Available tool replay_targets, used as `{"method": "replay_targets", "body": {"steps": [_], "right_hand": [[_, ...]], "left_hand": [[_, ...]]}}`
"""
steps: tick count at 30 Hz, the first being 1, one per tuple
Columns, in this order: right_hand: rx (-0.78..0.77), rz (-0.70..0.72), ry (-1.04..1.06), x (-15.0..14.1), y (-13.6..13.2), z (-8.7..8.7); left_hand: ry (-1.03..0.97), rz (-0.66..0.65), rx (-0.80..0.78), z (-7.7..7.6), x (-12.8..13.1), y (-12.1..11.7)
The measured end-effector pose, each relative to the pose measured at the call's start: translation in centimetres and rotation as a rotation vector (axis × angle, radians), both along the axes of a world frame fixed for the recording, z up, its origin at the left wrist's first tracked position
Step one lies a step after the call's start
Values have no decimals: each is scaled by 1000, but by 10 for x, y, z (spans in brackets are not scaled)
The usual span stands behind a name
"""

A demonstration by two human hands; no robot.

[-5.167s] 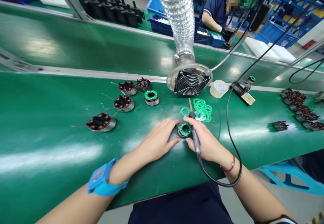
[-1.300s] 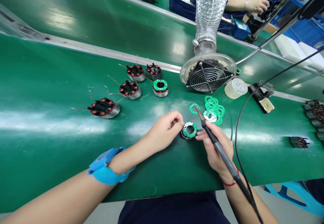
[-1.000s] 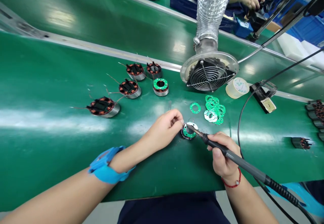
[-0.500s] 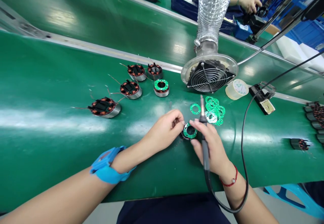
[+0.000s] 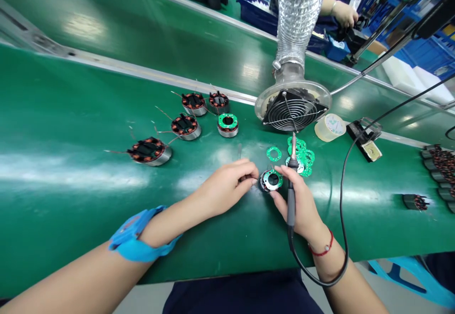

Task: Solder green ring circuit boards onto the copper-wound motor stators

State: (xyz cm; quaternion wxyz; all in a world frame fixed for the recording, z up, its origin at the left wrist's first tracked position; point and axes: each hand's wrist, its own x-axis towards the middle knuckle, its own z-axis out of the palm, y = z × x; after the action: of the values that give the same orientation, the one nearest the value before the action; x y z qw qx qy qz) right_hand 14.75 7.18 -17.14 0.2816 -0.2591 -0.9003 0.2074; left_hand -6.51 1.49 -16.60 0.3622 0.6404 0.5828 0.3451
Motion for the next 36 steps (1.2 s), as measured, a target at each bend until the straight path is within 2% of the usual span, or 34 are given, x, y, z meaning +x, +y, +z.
{"method": "replay_targets", "body": {"steps": [4,7,11,14,19,24,27,36], "right_hand": [[62,25,-10,-6,-3,5],[95,94,-12,-9,-5,11],[124,170,-14,-8,-7,14],[105,121,8,-8,-9,14],[11,122,127,-7,-9,14],[-76,8,320,4,-11,15],[-137,-3,399,12,-14,14],[-127,14,378,11,-15,15]], "left_hand": [[-266,70,-142,0,6,2],[-347,86,-221,-1,10,2],[-317,100,-214,0,11,1],[-294,109,-179,0,12,0],[-215,150,-126,0,12,-2],[-156,157,-152,-2,10,-4],[-163,161,-178,-4,10,-3],[-174,181,-192,-2,11,-2]]}}
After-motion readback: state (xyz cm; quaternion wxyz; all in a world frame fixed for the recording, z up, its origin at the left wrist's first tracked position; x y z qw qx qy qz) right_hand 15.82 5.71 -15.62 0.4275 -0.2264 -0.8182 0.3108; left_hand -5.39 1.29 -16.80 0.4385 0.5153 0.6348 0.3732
